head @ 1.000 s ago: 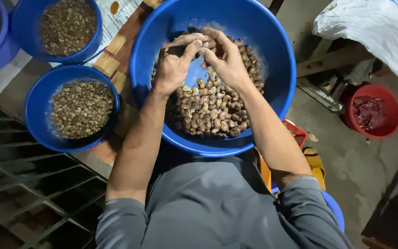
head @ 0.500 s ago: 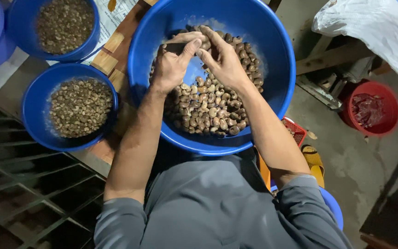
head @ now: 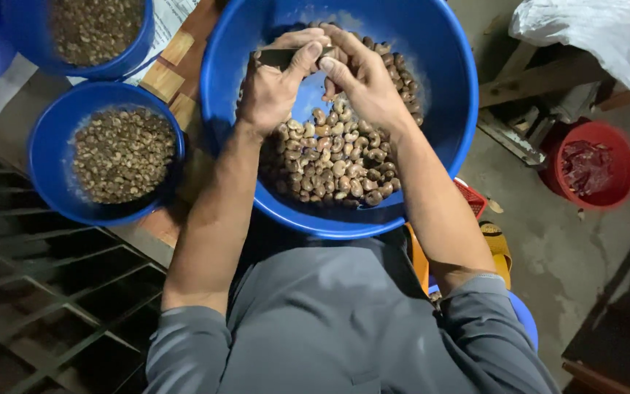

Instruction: Cracking nuts using a small handheld tool and sorting the contents into different bowls.

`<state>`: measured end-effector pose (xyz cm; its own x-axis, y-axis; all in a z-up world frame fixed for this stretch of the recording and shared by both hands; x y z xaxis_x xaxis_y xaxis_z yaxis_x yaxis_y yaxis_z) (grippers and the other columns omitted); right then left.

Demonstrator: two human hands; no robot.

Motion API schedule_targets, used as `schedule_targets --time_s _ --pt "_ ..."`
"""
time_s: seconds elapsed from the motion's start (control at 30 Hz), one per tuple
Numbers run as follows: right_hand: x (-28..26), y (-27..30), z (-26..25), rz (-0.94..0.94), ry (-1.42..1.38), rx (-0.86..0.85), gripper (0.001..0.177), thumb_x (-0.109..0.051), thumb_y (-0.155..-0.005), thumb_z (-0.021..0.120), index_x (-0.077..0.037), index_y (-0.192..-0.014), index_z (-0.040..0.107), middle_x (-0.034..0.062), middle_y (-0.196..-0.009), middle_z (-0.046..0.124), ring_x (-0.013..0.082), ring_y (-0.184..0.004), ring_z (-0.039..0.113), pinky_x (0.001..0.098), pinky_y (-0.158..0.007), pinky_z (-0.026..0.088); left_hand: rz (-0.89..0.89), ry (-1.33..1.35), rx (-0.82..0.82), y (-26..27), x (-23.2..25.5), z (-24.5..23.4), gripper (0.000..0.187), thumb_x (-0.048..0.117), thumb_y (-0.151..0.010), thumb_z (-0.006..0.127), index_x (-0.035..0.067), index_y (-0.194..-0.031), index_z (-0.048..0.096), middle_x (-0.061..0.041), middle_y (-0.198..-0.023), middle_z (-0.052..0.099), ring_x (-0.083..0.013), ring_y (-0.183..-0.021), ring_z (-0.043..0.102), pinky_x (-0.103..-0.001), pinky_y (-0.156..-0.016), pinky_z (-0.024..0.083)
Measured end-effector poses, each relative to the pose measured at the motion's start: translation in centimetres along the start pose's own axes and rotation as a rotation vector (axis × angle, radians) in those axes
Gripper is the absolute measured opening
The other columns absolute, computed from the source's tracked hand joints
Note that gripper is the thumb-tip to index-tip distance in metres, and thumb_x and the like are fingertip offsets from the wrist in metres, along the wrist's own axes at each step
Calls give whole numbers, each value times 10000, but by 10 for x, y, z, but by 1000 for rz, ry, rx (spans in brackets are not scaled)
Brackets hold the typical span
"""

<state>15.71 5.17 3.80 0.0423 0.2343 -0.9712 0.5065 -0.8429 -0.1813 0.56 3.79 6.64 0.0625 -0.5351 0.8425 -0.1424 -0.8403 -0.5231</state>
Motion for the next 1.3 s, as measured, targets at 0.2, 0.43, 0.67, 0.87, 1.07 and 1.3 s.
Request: schedule_targets --time_s 0.2,0.43,0.67,0.87,1.07,1.3 --pt "14 -6 -9 -53 -145 -17 549 -234 -1096 599 45 -1526 403 91 -1107 636 131 -716 617 233 -691 567 -37 7 50 1 -18 2 274 289 -1061 613 62 -1138 745 -114 -1189 741 -224 -1115 720 -323 -946 619" --pt "4 -2 -7 9 -16 -23 615 -285 -1083 597 28 -1561 370 92 -1136 673 93 -717 617 189 -650 522 139 39 40 -3 -1 -2 156 284 -1076 652 155 -1119 728 -66 -1164 754 -261 -1134 747 -438 -1069 615" --pt "-7 1 -3 2 12 32 322 -196 -1100 580 -52 -1349 436 25 -984 607 120 -723 679 218 -657 540 32 -88 47 -1 -20 3 205 221 -1061 634 63 -1104 757 -103 -1142 763 -231 -1095 734 -341 -1013 586" --pt "-11 2 -4 -34 93 30 323 -224 -1107 598 -39 -1344 480 32 -947 602 143 -779 710 242 -671 562 14 -72 38 0 -20 3 204 187 -1064 638 25 -1136 740 -124 -1153 751 -228 -1090 726 -312 -985 595" --pt "-10 1 -8 -90 168 66 336 -195 -1113 613 -4 -1374 523 -3 -863 549 109 -745 639 243 -636 489 0 49 80 3 -25 2 202 189 -1055 664 14 -1130 732 -125 -1146 750 -208 -1071 728 -304 -950 616" --pt "-13 2 -12 -146 348 169 323 -180 -1060 638 -16 -1332 580 67 -1077 633 160 -897 601 304 -759 503 -21 20 34 1 -20 4 236 245 -1070 629 46 -1140 735 -111 -1127 744 -213 -1028 715 -304 -910 620"
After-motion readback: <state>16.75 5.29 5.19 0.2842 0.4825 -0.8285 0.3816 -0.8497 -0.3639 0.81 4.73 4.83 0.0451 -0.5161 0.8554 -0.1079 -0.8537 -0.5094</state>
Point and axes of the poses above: each hand's wrist, its own y-axis away from the middle knuckle, its own z-axis out of the palm, x = y × z, the point moved 6 cm from there along -y, towards the middle knuckle
